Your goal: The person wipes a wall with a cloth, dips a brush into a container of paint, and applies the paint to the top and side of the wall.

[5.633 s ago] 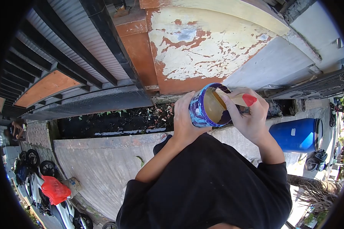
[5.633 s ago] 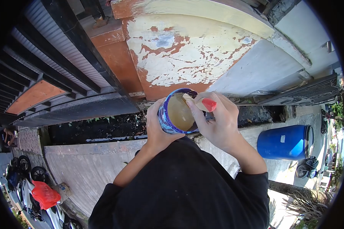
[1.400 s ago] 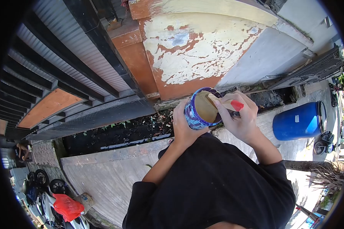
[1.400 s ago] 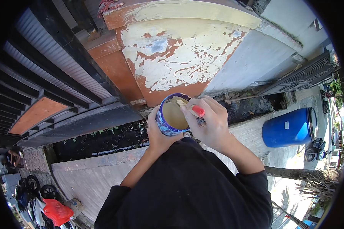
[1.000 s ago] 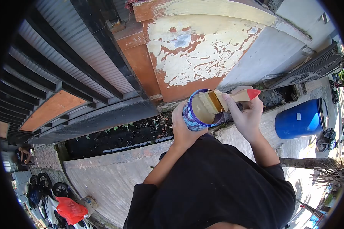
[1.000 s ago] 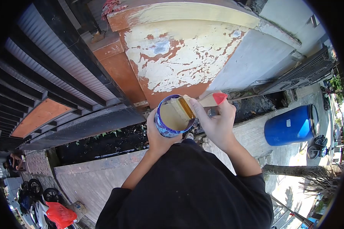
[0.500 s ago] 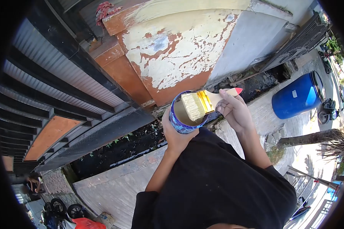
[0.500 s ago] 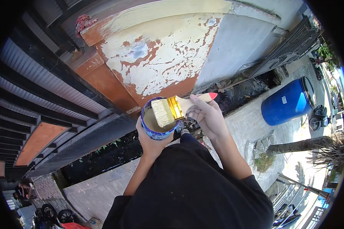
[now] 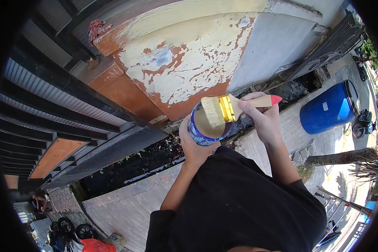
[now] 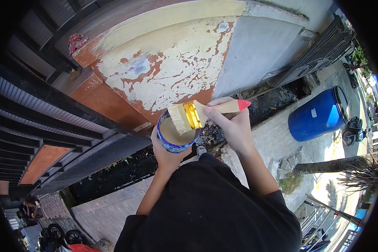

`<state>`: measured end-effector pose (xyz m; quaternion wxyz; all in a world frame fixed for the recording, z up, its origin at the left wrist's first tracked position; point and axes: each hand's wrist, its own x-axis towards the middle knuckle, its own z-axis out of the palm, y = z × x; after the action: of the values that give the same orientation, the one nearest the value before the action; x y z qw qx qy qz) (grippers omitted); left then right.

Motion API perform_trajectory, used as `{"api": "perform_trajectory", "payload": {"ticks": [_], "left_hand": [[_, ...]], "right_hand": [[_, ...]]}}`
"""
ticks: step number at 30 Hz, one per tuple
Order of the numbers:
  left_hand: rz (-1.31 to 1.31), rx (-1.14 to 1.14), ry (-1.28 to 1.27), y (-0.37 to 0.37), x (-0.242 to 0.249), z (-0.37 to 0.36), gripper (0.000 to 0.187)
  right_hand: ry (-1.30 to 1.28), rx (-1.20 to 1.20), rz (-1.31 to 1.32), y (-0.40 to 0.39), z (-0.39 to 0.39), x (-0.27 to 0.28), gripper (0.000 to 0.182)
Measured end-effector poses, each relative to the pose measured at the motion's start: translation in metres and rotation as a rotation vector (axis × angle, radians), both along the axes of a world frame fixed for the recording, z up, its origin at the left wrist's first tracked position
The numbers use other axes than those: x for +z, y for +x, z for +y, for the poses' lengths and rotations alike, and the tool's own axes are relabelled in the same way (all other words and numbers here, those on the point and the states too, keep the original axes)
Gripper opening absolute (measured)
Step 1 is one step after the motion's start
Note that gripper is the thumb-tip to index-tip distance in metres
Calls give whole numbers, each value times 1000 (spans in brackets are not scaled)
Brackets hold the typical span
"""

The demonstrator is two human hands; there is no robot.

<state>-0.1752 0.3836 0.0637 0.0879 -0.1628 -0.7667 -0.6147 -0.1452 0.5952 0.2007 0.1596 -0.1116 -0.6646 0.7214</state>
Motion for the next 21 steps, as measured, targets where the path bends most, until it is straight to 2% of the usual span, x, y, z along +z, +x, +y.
{"api": "perform_trajectory", "payload": {"ticks": [1, 3, 4, 6, 7, 9, 16, 20, 21], "left_hand": [[-3, 4, -4, -1, 0, 4, 120], [18, 17, -5, -3, 0, 12, 119], [13, 19, -10, -3, -1, 15, 119], [10, 41, -12, -4, -2, 20, 118], [10, 45, -13, -5, 0, 22, 118], [37, 38, -62, -5, 6, 25, 118], [59, 76, -100, -3, 14, 35, 118], [51, 92, -130, -3, 15, 41, 115], [48, 90, -141, -4, 16, 43, 114]], "right_hand": [[-4, 4, -3, -1, 3, 8, 17], [350, 116, 60, -4, 10, 20, 15], [345, 118, 56, -5, 12, 29, 15], [682, 251, 167, -11, 14, 43, 10], [681, 255, 168, -15, 15, 44, 10], [948, 309, 316, -24, 15, 44, 10], [1117, 372, 427, -34, 19, 33, 21], [1179, 345, 442, -36, 22, 34, 13], [1033, 320, 327, -36, 26, 36, 10]]}}
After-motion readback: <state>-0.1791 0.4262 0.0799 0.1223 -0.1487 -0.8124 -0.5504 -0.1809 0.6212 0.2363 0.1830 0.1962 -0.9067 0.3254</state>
